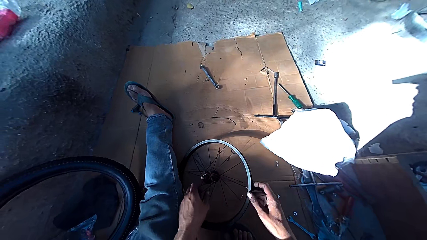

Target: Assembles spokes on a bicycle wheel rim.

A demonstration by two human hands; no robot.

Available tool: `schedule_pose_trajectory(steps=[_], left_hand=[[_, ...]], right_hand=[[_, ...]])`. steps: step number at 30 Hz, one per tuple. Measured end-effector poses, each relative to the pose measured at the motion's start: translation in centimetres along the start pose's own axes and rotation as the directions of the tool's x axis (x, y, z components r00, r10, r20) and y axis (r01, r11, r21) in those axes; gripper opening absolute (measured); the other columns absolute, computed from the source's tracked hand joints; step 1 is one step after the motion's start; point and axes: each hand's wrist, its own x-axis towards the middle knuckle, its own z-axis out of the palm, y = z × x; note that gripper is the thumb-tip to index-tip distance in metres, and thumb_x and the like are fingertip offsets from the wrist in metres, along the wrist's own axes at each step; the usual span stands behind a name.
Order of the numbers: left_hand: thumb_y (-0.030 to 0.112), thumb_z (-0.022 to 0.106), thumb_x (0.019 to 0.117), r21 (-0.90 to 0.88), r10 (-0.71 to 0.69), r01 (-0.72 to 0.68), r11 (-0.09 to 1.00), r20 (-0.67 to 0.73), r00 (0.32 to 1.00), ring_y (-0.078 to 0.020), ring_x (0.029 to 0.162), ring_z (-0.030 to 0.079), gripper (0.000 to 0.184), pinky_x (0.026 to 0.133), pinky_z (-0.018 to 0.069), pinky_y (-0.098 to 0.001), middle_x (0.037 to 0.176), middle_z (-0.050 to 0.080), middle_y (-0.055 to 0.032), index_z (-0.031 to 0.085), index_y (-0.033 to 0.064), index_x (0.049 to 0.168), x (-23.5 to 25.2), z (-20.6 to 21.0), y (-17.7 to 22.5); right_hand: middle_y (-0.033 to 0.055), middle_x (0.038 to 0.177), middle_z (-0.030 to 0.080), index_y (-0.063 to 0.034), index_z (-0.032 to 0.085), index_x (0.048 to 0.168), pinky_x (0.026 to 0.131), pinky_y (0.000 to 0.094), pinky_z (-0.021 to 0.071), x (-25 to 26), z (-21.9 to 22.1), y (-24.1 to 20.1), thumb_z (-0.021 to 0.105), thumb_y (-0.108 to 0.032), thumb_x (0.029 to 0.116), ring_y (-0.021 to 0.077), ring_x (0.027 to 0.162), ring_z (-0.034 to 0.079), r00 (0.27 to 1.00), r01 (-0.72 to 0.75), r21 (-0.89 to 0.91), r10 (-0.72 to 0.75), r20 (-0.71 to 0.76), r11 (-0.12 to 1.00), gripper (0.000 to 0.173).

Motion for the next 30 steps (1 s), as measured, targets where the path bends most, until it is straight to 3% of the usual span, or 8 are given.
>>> schedule_pose_trajectory(steps=[7, 10, 16, 21, 23, 25, 27, 30], left_hand=[[0.035, 0.065, 0.0991, 0.045, -0.017, 0.014, 0.999, 0.061, 0.998, -0.0321, 0.119, 0.065, 0.053, 0.100, 0.0545, -0.0471, 0.143, 0.055, -0.0181, 0.055, 0.0049, 0.142, 1.2, 0.4, -0.6], [0.035, 0.059, 0.1025, 0.073, -0.010, 0.004, 0.997, 0.075, 0.997, -0.0324, 0.117, 0.066, 0.046, 0.100, 0.0539, -0.0478, 0.134, 0.062, -0.0177, 0.058, 0.0046, 0.137, 1.5, 0.7, -0.5], [0.031, 0.059, 0.1023, 0.027, -0.025, 0.026, 0.999, -0.031, 0.999, -0.0329, 0.115, 0.067, 0.049, 0.098, 0.0553, -0.0476, 0.139, 0.059, -0.0196, 0.053, 0.0036, 0.143, 1.9, 1.1, -0.2], [0.034, 0.060, 0.1014, 0.066, 0.061, -0.052, 0.996, -0.141, 0.988, -0.0320, 0.114, 0.067, 0.042, 0.095, 0.0570, -0.0466, 0.136, 0.061, -0.0171, 0.063, 0.0066, 0.133, 1.9, 1.8, -0.5], [0.039, 0.060, 0.1003, 0.075, 0.104, -0.092, 0.993, -0.179, 0.978, -0.0325, 0.115, 0.066, 0.047, 0.096, 0.0561, -0.0472, 0.131, 0.063, -0.0181, 0.063, 0.0032, 0.131, 1.1, 1.8, 0.0], [0.049, 0.053, 0.1030, 0.046, 0.096, -0.094, 0.995, -0.039, 0.995, -0.0329, 0.108, 0.070, 0.051, 0.090, 0.0576, -0.0524, 0.124, 0.068, -0.0163, 0.065, 0.0065, 0.129, -0.1, 1.3, 1.2], [0.044, 0.051, 0.1050, -0.070, 0.072, -0.060, 0.996, 0.171, 0.983, -0.0328, 0.104, 0.071, 0.044, 0.092, 0.0564, -0.0549, 0.113, 0.071, -0.0161, 0.066, 0.0081, 0.126, -0.4, 1.6, 1.8], [0.034, 0.049, 0.1066, -0.173, 0.097, -0.049, 0.984, 0.276, 0.956, -0.0304, 0.099, 0.071, 0.036, 0.091, 0.0563, -0.0517, 0.105, 0.072, -0.0156, 0.068, 0.0062, 0.121, -0.5, 3.1, 2.3]], right_hand=[[0.0075, 0.111, 0.071, -0.0010, 0.060, 0.125, 0.075, 0.0283, 0.0639, 0.6, -0.4, -0.3, 0.072, -0.022, 0.0940, 0.0141, 0.086, 0.072, 0.999, 0.017, 0.027, -0.017, -0.028, 0.999, 0.039], [0.0072, 0.111, 0.071, -0.0015, 0.061, 0.124, 0.074, 0.0271, 0.0634, 0.7, -0.4, -0.2, 0.072, -0.023, 0.0930, 0.0129, 0.087, 0.072, 0.999, 0.023, 0.017, -0.022, -0.044, 1.000, 0.039], [0.0073, 0.112, 0.070, -0.0029, 0.061, 0.125, 0.076, 0.0275, 0.0626, 1.7, -0.8, 0.3, 0.071, -0.025, 0.0941, 0.0140, 0.090, 0.071, 0.998, 0.008, 0.020, -0.007, -0.065, 1.000, 0.039], [0.0060, 0.113, 0.070, -0.0051, 0.062, 0.126, 0.080, 0.0280, 0.0618, 2.8, -1.0, -0.3, 0.069, -0.025, 0.0959, 0.0141, 0.095, 0.071, 0.997, -0.011, 0.027, 0.014, -0.081, 1.000, 0.037], [0.0043, 0.118, 0.069, -0.0087, 0.061, 0.130, 0.079, 0.0274, 0.0614, 2.9, -1.0, -0.4, 0.067, -0.029, 0.0977, 0.0123, 0.097, 0.070, 0.996, -0.040, -0.031, 0.037, -0.084, 0.999, 0.038], [0.0030, 0.126, 0.067, -0.0118, 0.063, 0.132, 0.081, 0.0271, 0.0619, 2.9, -0.9, -0.2, 0.065, -0.032, 0.0986, 0.0103, 0.100, 0.070, 0.992, -0.003, -0.196, -0.022, -0.125, 0.981, 0.039], [0.0094, 0.133, 0.063, -0.0125, 0.066, 0.131, 0.097, 0.0366, 0.0555, 2.5, -0.4, -0.5, 0.061, -0.034, 0.0974, 0.0195, 0.119, 0.062, 0.966, 0.130, -0.519, -0.226, -0.126, 0.845, 0.040], [0.0121, 0.125, 0.067, -0.0158, 0.073, 0.120, 0.097, 0.0466, 0.0537, 1.8, 0.9, -2.9, 0.059, -0.031, 0.0960, 0.0306, 0.117, 0.063, 0.915, 0.297, -0.725, -0.403, 0.029, 0.621, 0.031]])
